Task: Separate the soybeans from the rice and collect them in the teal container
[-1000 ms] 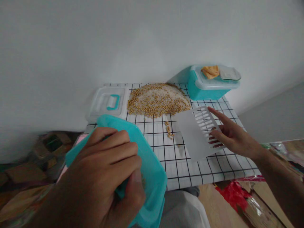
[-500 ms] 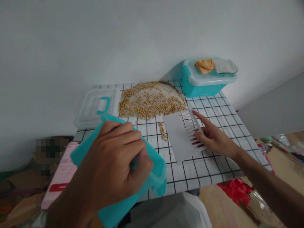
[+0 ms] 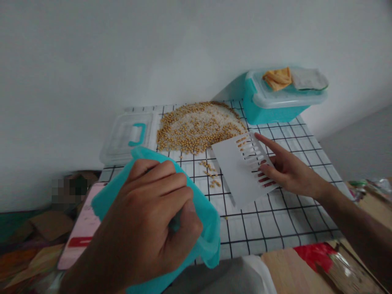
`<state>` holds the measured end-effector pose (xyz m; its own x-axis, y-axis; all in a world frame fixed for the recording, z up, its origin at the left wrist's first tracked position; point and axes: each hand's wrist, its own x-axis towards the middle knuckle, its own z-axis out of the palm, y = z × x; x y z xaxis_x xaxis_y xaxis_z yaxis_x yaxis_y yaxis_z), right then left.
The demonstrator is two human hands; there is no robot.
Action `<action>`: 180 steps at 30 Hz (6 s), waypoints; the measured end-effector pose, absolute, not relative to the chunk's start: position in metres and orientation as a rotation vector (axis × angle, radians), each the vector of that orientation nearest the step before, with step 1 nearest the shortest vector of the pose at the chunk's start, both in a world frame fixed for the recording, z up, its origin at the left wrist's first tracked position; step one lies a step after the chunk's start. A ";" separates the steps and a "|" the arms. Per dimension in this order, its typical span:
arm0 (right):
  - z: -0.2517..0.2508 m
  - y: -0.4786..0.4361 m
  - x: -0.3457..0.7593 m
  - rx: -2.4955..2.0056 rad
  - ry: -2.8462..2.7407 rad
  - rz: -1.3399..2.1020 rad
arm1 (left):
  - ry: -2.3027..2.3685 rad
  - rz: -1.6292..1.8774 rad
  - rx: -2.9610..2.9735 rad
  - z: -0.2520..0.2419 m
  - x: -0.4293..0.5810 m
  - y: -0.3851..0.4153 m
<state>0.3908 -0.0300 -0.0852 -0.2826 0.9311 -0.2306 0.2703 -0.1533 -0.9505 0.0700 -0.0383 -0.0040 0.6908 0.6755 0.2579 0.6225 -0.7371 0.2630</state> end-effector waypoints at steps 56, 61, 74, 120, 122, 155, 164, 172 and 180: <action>-0.100 -0.151 0.264 -1.738 -0.510 0.710 | 1.071 0.442 2.859 -0.002 0.076 -0.041; -0.102 -0.143 0.275 -1.759 -0.724 0.682 | 1.086 0.466 2.846 -0.002 0.076 -0.040; -0.097 -0.108 0.312 -1.686 -1.105 0.763 | 1.082 0.488 2.828 -0.002 0.077 -0.041; -0.043 -0.031 0.313 -1.263 -2.278 0.626 | 1.087 0.501 2.819 -0.006 0.074 -0.040; -0.035 -0.031 0.310 -1.277 -2.271 0.548 | 1.083 0.503 2.823 -0.006 0.074 -0.040; -0.032 0.011 0.370 -1.308 -2.455 0.556 | 1.123 0.528 2.706 -0.003 0.078 -0.044; -0.033 0.023 0.365 -1.288 -2.480 0.524 | 1.129 0.501 2.700 -0.003 0.078 -0.044; -0.043 0.029 0.361 -1.203 -2.444 0.637 | 1.107 0.491 2.774 -0.004 0.079 -0.036; -0.053 0.026 0.354 -1.121 -2.374 0.746 | 1.105 0.476 2.783 -0.003 0.085 -0.030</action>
